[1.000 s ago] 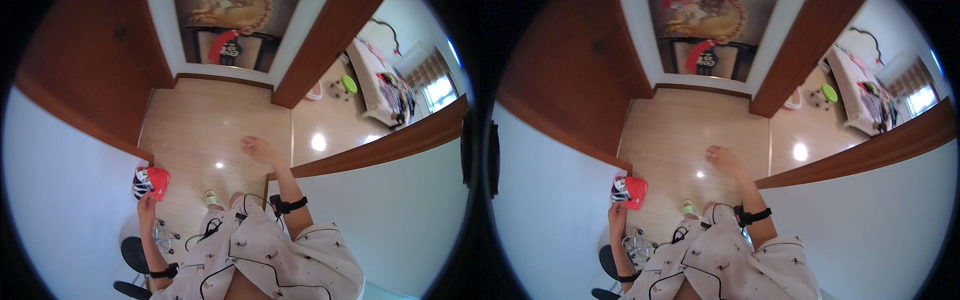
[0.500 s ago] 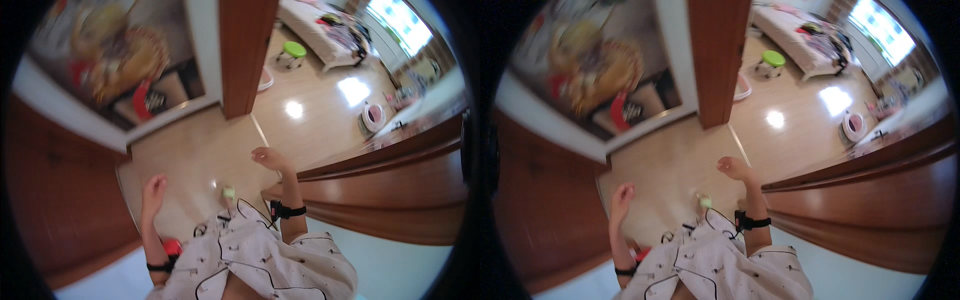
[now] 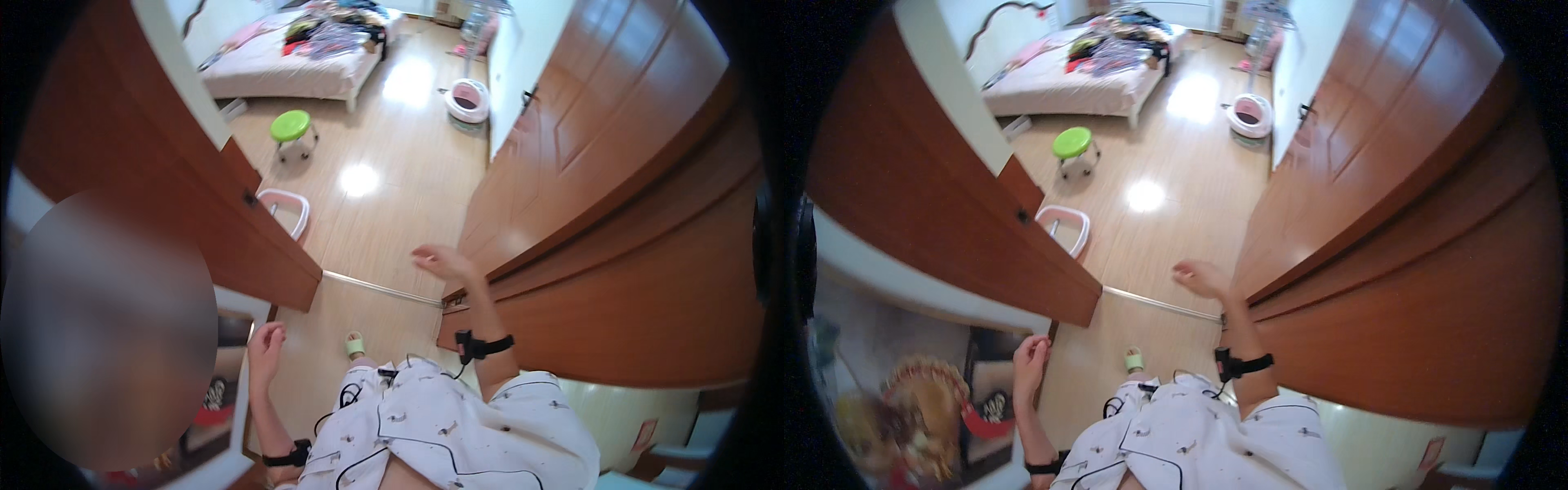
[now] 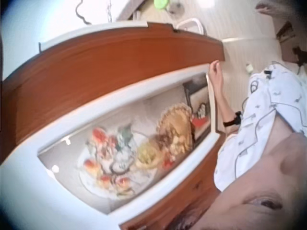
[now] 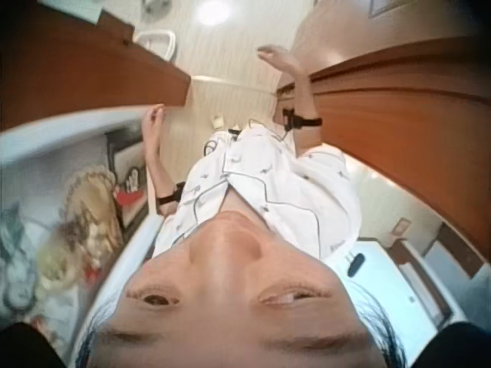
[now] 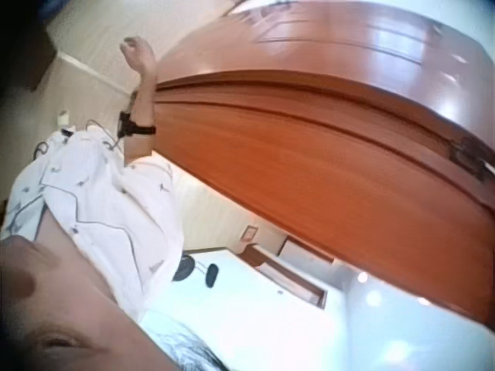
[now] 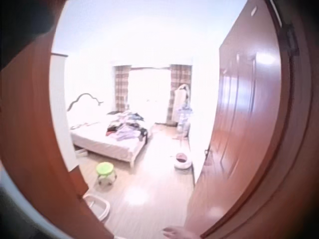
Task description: The person hangs clothes, including jeans and children's sweaters, onto plastic hangers by hand and places them on a metal drying rack.
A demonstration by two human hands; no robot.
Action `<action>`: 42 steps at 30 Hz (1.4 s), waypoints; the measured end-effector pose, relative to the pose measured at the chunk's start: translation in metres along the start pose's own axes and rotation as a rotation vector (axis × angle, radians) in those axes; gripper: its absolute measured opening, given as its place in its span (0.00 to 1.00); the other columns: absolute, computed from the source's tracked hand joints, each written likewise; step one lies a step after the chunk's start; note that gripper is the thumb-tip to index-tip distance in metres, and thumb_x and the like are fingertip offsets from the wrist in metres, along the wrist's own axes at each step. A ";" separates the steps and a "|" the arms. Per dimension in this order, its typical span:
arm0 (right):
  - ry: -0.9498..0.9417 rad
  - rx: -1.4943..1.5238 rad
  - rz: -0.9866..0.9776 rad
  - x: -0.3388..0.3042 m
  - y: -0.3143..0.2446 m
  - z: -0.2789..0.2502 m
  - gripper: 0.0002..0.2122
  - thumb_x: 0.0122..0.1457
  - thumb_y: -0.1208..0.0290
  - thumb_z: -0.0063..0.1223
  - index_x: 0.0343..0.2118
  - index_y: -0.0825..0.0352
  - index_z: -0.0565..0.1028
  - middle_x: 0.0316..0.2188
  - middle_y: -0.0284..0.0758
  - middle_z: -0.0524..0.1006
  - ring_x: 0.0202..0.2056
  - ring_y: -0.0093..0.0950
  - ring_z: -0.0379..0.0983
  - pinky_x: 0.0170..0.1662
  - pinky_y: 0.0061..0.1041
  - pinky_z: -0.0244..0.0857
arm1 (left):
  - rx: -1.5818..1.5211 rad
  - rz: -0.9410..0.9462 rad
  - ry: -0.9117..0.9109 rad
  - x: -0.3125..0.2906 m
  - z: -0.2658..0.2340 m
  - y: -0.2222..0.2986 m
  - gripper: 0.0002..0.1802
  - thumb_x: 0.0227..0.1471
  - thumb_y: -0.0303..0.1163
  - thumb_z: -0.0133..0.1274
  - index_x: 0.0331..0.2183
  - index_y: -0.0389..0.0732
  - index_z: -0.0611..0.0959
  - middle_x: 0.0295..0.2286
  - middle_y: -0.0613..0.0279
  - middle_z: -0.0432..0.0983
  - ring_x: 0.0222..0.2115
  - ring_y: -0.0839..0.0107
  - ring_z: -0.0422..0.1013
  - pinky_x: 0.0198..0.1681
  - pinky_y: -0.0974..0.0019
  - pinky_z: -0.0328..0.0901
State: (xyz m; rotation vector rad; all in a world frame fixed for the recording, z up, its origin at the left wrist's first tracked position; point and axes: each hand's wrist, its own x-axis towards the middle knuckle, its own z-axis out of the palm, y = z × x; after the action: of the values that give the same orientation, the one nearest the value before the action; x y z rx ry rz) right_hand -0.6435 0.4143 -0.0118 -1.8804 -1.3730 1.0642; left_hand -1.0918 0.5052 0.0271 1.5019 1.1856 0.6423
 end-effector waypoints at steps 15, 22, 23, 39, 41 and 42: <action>0.470 0.495 0.278 0.088 0.002 -0.167 0.15 0.65 0.65 0.52 0.49 0.68 0.75 0.38 0.29 0.78 0.36 0.17 0.72 0.39 0.20 0.68 | 0.121 0.455 -0.668 0.435 0.168 0.236 0.05 0.52 0.24 0.60 0.32 0.33 0.82 0.33 0.60 0.76 0.33 0.73 0.77 0.39 0.70 0.74; 0.615 0.578 0.253 0.295 0.103 -0.344 0.13 0.63 0.67 0.51 0.46 0.70 0.76 0.33 0.29 0.78 0.33 0.19 0.73 0.36 0.21 0.67 | 0.235 0.325 -0.494 0.648 0.248 0.279 0.07 0.55 0.28 0.57 0.36 0.35 0.82 0.30 0.62 0.79 0.32 0.74 0.76 0.35 0.72 0.70; 0.641 0.566 0.217 0.334 0.116 -0.369 0.13 0.63 0.66 0.51 0.46 0.69 0.76 0.33 0.29 0.78 0.34 0.19 0.73 0.36 0.21 0.67 | 0.264 0.333 -0.437 0.679 0.250 0.291 0.07 0.56 0.29 0.57 0.36 0.35 0.82 0.30 0.62 0.79 0.32 0.74 0.75 0.35 0.72 0.70; 0.281 0.234 0.129 0.792 0.135 -0.659 0.15 0.64 0.65 0.51 0.48 0.69 0.75 0.37 0.32 0.78 0.38 0.21 0.73 0.42 0.23 0.68 | 0.131 0.050 -0.083 1.163 0.270 0.318 0.09 0.55 0.30 0.55 0.32 0.32 0.82 0.24 0.66 0.76 0.25 0.81 0.70 0.29 0.73 0.66; 0.336 0.274 0.261 0.815 0.145 -0.705 0.14 0.65 0.65 0.50 0.49 0.68 0.75 0.36 0.30 0.77 0.36 0.19 0.72 0.41 0.21 0.68 | 0.260 0.152 -0.056 1.240 0.320 0.378 0.10 0.56 0.31 0.54 0.34 0.32 0.82 0.24 0.66 0.77 0.25 0.79 0.71 0.29 0.72 0.66; 0.375 0.291 0.321 0.828 0.144 -0.726 0.14 0.64 0.65 0.50 0.49 0.68 0.75 0.36 0.30 0.77 0.36 0.19 0.72 0.40 0.21 0.68 | 0.220 0.188 -0.082 1.278 0.349 0.398 0.11 0.56 0.31 0.54 0.34 0.32 0.82 0.25 0.65 0.77 0.26 0.79 0.71 0.30 0.72 0.67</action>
State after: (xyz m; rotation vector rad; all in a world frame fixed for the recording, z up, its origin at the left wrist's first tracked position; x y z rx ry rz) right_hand 0.1774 1.1622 0.0270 -1.9885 -0.6834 0.9349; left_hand -0.1930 1.5560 0.0571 1.8242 1.0882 0.5824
